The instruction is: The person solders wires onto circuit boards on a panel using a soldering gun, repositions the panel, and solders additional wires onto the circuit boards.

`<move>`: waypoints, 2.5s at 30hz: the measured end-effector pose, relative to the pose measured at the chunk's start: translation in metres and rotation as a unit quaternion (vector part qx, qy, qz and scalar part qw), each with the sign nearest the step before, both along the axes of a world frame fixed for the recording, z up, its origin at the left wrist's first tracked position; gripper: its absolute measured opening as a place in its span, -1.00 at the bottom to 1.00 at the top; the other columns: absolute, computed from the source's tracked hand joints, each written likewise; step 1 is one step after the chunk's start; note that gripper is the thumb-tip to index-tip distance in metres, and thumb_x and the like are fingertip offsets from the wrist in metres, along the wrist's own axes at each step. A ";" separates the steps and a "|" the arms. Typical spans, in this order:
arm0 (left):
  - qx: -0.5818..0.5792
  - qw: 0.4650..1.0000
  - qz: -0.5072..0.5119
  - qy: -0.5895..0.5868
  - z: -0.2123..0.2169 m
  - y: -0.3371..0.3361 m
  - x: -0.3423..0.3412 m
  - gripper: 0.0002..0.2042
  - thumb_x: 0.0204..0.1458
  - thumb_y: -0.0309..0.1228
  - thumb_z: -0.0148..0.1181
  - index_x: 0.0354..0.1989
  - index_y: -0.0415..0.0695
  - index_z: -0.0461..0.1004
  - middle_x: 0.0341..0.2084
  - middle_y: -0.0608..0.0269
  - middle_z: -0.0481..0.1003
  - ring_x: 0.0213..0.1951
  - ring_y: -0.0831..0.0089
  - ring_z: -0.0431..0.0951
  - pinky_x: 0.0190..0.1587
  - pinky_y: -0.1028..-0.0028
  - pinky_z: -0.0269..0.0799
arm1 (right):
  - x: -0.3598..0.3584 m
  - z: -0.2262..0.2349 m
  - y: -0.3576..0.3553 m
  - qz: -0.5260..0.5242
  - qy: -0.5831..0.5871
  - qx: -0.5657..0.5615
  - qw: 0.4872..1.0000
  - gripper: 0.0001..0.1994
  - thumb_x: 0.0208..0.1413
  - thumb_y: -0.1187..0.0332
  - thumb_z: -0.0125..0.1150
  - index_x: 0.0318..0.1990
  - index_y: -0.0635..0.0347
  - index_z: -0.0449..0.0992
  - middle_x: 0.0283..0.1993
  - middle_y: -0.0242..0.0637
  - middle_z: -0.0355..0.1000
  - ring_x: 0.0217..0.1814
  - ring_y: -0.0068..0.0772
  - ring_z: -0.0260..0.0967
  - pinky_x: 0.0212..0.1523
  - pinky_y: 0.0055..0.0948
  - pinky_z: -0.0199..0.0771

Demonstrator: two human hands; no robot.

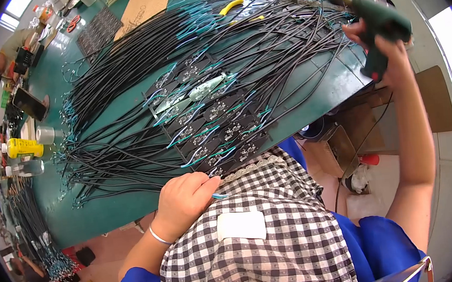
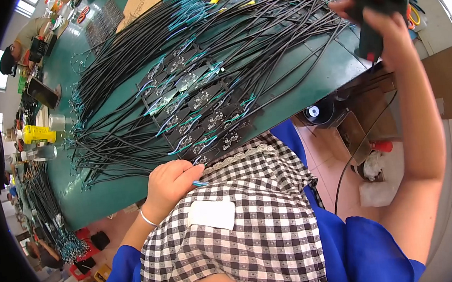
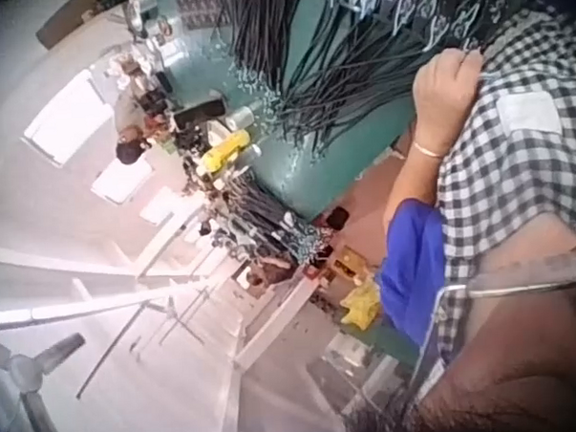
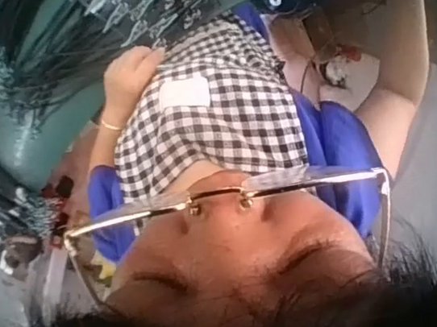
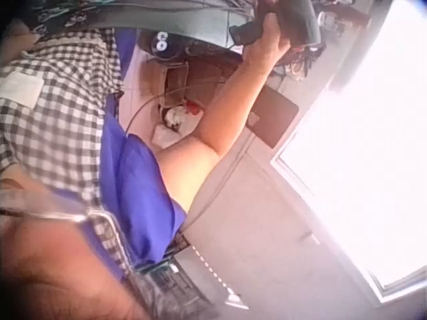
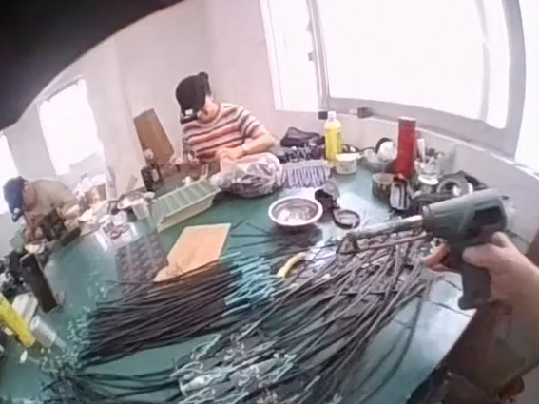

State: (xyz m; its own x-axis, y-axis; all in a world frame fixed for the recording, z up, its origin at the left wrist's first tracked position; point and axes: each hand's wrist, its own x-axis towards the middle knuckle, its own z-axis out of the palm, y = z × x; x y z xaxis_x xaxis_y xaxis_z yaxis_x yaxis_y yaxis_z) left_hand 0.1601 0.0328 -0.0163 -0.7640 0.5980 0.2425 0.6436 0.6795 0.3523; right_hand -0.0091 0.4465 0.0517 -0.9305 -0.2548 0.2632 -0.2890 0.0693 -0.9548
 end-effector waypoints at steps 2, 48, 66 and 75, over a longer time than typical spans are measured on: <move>0.028 0.998 -0.019 -0.048 0.004 -0.004 -0.001 -0.70 -0.30 -0.50 0.27 -0.29 -0.11 0.47 -0.42 0.27 0.42 -0.42 0.34 0.48 -0.44 0.41 0.39 | -0.022 0.020 0.010 0.006 -0.027 0.029 0.999 -0.54 0.12 0.23 0.01 0.10 0.36 0.26 0.05 0.01 0.34 0.09 -0.14 0.35 0.05 -0.24 0.38; 0.042 0.998 -0.046 0.014 -0.002 0.030 -0.033 -0.71 -0.38 -0.47 0.25 -0.35 -0.14 0.49 -0.50 0.28 0.37 -0.50 0.36 0.43 -0.49 0.42 0.36 | 0.239 -0.122 -0.076 0.007 -0.010 0.295 0.956 -0.61 -0.25 0.21 0.23 -0.18 0.11 0.46 -0.30 -0.32 0.44 -0.32 -0.21 0.44 -0.33 -0.37 0.44; 0.033 0.998 -0.046 0.004 -0.001 0.029 -0.032 -0.74 -0.33 -0.48 0.22 -0.36 -0.17 0.47 -0.51 0.28 0.35 -0.48 0.36 0.43 -0.46 0.42 0.35 | 0.248 -0.120 -0.079 -0.049 -0.096 0.159 0.981 -0.61 -0.21 0.29 0.29 -0.16 0.23 0.45 -0.22 -0.24 0.48 -0.26 -0.25 0.47 -0.18 -0.43 0.43; 0.018 0.998 -0.052 0.017 0.000 0.029 -0.032 -0.75 -0.32 -0.46 0.20 -0.36 -0.16 0.48 -0.51 0.29 0.36 -0.49 0.38 0.41 -0.48 0.45 0.32 | 0.230 -0.110 -0.069 0.101 -0.041 0.158 0.981 -0.41 -0.09 0.46 0.23 0.12 0.40 0.14 -0.21 -0.12 0.46 -0.21 -0.37 0.45 -0.09 -0.41 0.41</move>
State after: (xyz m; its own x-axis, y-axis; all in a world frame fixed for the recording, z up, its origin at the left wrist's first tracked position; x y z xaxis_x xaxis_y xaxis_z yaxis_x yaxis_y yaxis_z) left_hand 0.1280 0.0618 -0.0163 -0.6892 0.6641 0.2898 0.7220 0.5960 0.3513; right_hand 0.2210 0.3771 -0.0579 -0.8677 -0.4924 0.0675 -0.2502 0.3154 -0.9154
